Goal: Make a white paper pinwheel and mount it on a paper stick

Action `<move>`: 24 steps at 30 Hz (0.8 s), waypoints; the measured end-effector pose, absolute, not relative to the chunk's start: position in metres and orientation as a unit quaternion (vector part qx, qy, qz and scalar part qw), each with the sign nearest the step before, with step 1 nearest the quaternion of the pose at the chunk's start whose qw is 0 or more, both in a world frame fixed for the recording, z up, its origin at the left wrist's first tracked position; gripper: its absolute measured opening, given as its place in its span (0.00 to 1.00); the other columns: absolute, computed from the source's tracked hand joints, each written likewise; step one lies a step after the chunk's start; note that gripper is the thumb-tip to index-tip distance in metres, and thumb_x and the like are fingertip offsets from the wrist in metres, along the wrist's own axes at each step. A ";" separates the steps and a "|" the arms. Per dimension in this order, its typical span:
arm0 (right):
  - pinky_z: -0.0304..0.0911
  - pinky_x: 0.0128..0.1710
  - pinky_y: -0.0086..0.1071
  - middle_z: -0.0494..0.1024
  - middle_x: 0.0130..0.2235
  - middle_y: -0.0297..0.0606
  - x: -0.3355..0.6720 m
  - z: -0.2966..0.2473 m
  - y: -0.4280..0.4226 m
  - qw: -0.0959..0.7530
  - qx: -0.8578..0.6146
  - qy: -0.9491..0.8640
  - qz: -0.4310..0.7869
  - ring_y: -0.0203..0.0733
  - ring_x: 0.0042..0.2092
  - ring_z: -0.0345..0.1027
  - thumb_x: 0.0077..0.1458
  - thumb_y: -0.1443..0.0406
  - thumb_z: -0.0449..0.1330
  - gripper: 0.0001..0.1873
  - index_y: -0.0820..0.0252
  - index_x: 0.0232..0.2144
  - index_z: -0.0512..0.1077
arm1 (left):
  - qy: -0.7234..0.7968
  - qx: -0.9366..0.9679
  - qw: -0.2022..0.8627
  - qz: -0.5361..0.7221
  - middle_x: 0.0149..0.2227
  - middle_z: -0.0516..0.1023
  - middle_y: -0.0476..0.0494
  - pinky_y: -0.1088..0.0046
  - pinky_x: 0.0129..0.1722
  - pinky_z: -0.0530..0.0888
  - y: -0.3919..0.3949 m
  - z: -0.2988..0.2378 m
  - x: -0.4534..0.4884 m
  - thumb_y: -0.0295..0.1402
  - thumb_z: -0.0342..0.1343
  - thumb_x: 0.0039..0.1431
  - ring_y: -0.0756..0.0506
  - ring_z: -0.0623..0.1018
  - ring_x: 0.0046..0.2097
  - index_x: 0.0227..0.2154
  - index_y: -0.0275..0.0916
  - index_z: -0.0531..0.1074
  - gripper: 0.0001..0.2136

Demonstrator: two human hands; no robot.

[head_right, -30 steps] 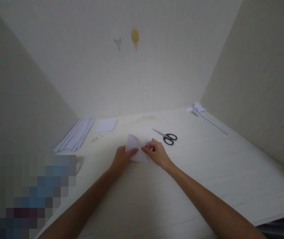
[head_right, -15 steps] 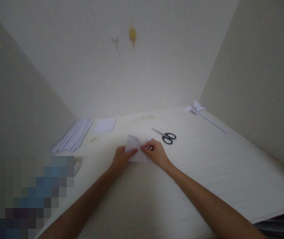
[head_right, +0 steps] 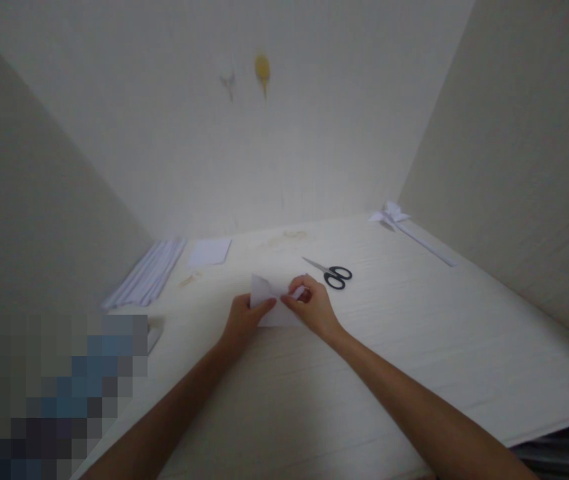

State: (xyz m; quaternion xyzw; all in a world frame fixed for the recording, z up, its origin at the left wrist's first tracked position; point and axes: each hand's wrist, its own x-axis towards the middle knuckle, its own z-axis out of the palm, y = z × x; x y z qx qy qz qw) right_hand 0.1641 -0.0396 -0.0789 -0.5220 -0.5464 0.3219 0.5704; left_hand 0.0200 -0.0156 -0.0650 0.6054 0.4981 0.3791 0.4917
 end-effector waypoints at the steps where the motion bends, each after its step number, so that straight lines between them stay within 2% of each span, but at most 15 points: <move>1: 0.49 0.16 0.22 0.66 0.27 0.30 0.163 -0.077 -0.041 0.584 -0.513 -0.540 0.324 0.26 0.20 0.52 0.37 0.64 0.61 0.11 0.59 0.23 0.60 | 0.496 0.604 0.497 0.377 0.19 0.67 0.48 0.77 0.21 0.62 -0.015 -0.066 0.020 0.36 0.56 0.39 0.52 0.65 0.22 0.18 0.31 0.70 0.11; 5: 0.50 0.15 0.20 0.64 0.32 0.28 0.161 -0.073 -0.044 0.621 -0.474 -0.507 0.365 0.24 0.19 0.54 0.36 0.64 0.62 0.20 0.55 0.27 0.52 | 0.490 0.605 0.509 0.368 0.19 0.69 0.47 0.75 0.21 0.63 -0.016 -0.066 0.020 0.36 0.57 0.39 0.50 0.67 0.22 0.19 0.30 0.72 0.11; 10: 0.51 0.14 0.19 0.64 0.36 0.29 0.164 -0.075 -0.041 0.614 -0.469 -0.479 0.416 0.22 0.17 0.54 0.34 0.65 0.62 0.29 0.52 0.35 0.47 | 0.474 0.599 0.545 0.346 0.22 0.73 0.46 0.74 0.24 0.65 -0.014 -0.063 0.018 0.33 0.58 0.38 0.49 0.70 0.24 0.22 0.31 0.73 0.09; 17: 0.54 0.17 0.21 0.65 0.31 0.25 0.178 -0.078 -0.037 0.501 -0.455 -0.524 0.517 0.25 0.20 0.58 0.33 0.68 0.63 0.35 0.51 0.41 0.47 | 0.409 0.626 0.596 0.292 0.21 0.71 0.49 0.76 0.25 0.64 -0.004 -0.054 0.011 0.30 0.61 0.31 0.51 0.69 0.24 0.24 0.34 0.70 0.12; 24: 0.50 0.15 0.18 0.65 0.32 0.27 0.183 -0.072 -0.040 0.409 -0.453 -0.603 0.514 0.22 0.19 0.56 0.34 0.72 0.61 0.37 0.52 0.45 0.47 | 0.380 0.626 0.646 0.217 0.22 0.71 0.49 0.78 0.24 0.61 -0.004 -0.046 0.006 0.34 0.58 0.37 0.52 0.69 0.23 0.25 0.34 0.70 0.10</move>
